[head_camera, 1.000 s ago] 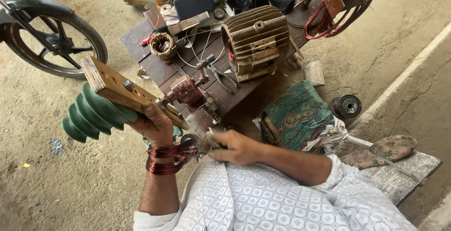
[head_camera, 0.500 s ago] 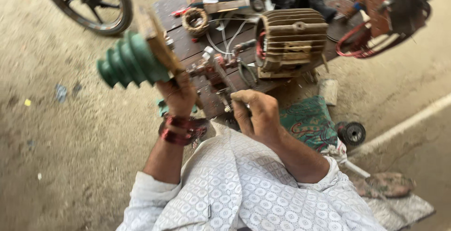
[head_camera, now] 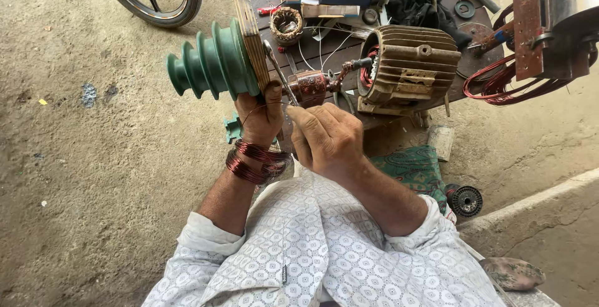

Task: The person winds copper wire onto a green plastic bobbin using a manual winding machine, then removes the bobbin and places the wound coil onto a metal frame. The person also handles a spool of copper wire and a wrench during the process.

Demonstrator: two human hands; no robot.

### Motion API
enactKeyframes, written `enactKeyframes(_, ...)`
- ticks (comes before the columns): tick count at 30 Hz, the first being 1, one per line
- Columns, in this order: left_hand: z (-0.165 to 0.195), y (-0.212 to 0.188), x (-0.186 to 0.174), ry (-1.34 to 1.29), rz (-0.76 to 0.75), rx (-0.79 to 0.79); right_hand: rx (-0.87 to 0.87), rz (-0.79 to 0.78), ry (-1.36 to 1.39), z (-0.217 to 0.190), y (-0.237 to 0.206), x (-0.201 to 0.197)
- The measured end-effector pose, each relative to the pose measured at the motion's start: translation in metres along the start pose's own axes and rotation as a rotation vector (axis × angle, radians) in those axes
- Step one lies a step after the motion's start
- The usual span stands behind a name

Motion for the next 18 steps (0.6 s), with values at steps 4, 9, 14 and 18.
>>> enactKeyframes(4, -0.03, -0.009, -0.003, -0.088, 0.008, -0.082, -0.126, 0.098, -0.02, -0.005, 0.021, 0.0)
enactKeyframes(9, -0.067, -0.008, -0.005, -1.011, 0.159, -0.476, -0.334, 0.274, -0.107, -0.005, 0.055, -0.003)
enactKeyframes(14, -0.047, -0.005, -0.01, -0.722, 0.139, -0.312, -0.329, 0.38, -0.035, 0.026, 0.08, 0.02)
enactKeyframes(18, -0.029, -0.003, -0.011, -0.09, 0.099, 0.017, 0.065, 0.089, 0.252, 0.098, 0.144, 0.065)
Point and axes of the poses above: each hand's wrist, its own y-axis towards the middle knuckle, its own x-axis out of the palm, z = x × y, the point moved 6 cm from there along y, towards the middle knuckle, and after that the axes turned 3 degrees about x, right-handed, at the moved point
